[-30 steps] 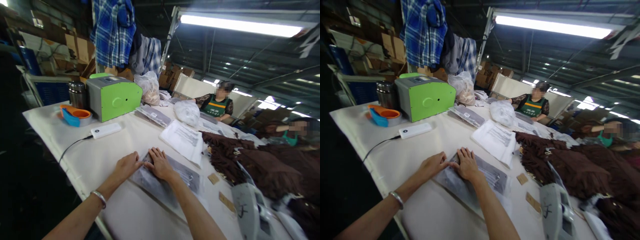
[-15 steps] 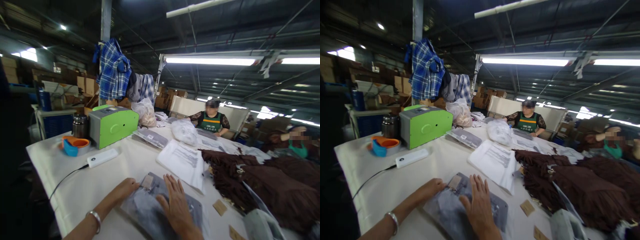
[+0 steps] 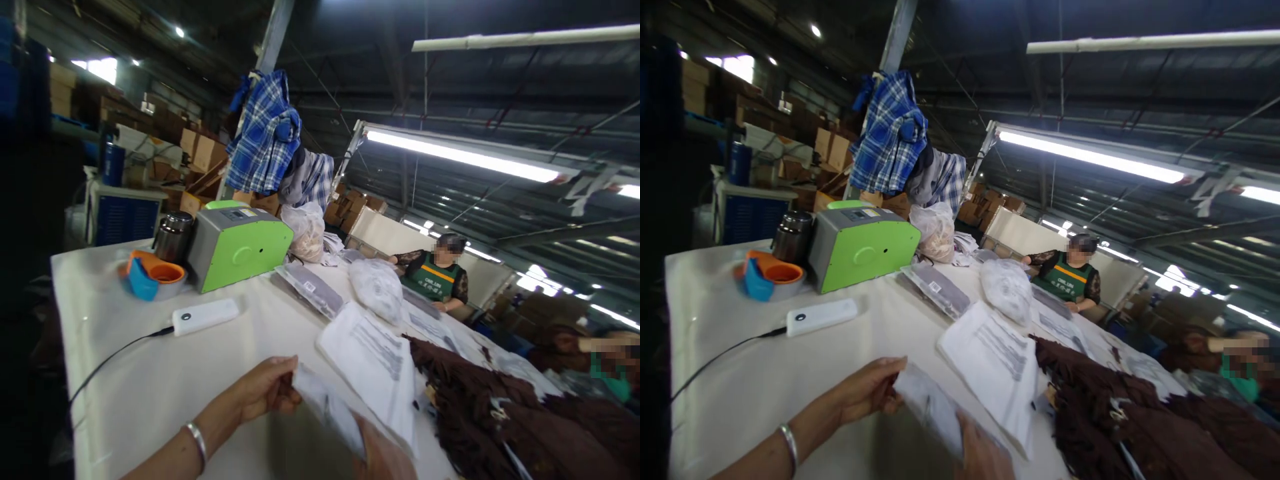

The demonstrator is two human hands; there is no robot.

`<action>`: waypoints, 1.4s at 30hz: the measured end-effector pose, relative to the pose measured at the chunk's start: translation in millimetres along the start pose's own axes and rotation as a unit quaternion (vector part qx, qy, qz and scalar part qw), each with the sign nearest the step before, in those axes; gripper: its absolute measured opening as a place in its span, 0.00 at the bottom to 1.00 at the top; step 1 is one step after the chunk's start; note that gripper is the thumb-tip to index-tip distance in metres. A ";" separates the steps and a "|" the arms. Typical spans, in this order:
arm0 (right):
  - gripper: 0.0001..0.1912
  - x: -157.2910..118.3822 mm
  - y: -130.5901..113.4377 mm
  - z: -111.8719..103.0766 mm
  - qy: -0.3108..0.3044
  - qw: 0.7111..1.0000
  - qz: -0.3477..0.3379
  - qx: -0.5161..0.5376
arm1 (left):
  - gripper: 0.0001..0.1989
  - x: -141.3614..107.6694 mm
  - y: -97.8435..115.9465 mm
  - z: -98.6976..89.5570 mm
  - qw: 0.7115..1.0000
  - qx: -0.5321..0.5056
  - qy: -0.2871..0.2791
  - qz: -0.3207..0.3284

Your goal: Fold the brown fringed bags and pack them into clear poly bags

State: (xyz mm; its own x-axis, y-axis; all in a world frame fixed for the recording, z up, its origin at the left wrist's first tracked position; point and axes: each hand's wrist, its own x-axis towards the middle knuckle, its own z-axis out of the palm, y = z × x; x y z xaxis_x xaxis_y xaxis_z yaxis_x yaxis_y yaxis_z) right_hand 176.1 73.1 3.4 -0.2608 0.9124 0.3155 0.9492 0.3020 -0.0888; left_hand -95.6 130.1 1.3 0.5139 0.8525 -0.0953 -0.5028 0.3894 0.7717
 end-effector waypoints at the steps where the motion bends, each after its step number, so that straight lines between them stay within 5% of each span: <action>1: 0.20 19.9 4.3 -22.8 -0.036 0.999 0.027 0.025 | 0.23 5.7 3.1 -5.8 1.000 -0.007 0.008 0.008; 3: 0.09 64.5 10.5 -67.6 -0.102 0.988 0.082 0.085 | 0.25 16.1 6.7 -21.5 0.999 -0.018 0.032 0.036; 5: 0.13 110.3 12.8 -105.5 -0.145 0.963 0.151 0.170 | 0.25 25.5 6.9 -39.8 0.996 -0.032 0.067 0.058; 9: 0.19 191.2 9.3 -139.8 -0.158 0.864 0.265 0.397 | 0.26 42.4 -1.1 -69.5 0.986 -0.064 0.139 0.067; 12: 0.25 244.9 6.8 -129.4 -0.154 0.825 0.291 0.459 | 0.26 52.8 -11.5 -77.8 0.985 -0.048 0.146 0.076; 16: 0.24 310.1 3.6 -96.6 -0.192 0.841 0.245 0.443 | 0.26 71.2 -9.5 -73.8 0.987 -0.056 0.141 0.057; 21: 0.19 366.3 -6.3 -63.9 -0.248 0.857 0.189 0.411 | 0.26 133.6 40.7 -59.0 0.980 -0.122 0.082 0.136; 24: 0.19 386.1 -3.3 -53.4 -0.206 0.894 0.158 0.364 | 0.20 188.1 65.6 -47.6 0.956 -0.216 0.121 0.155; 28: 0.21 386.1 17.3 -44.9 -0.071 0.944 0.127 0.298 | 0.15 256.3 81.4 -38.0 0.934 -0.257 0.178 0.170; 32: 0.23 340.8 42.9 -27.7 0.043 0.977 0.090 0.187 | 0.16 300.9 90.2 -44.8 0.916 -0.267 0.255 0.160; 38: 0.23 236.4 71.5 9.6 -0.062 0.973 0.110 0.191 | 0.16 319.5 86.8 -55.8 0.895 -0.227 0.340 0.180; 42: 0.23 183.9 86.6 9.4 -0.116 0.957 0.132 0.230 | 0.18 321.0 85.7 -50.8 0.874 -0.173 0.401 0.213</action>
State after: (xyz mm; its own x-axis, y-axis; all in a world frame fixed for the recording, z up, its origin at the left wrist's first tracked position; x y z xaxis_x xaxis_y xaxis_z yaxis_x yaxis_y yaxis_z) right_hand 208.7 269.6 44.8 -0.1062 0.9943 0.0110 0.8237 0.0942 -0.5592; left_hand -9.0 454.8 4.9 -0.3539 0.8622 -0.3624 -0.7813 -0.0595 0.6213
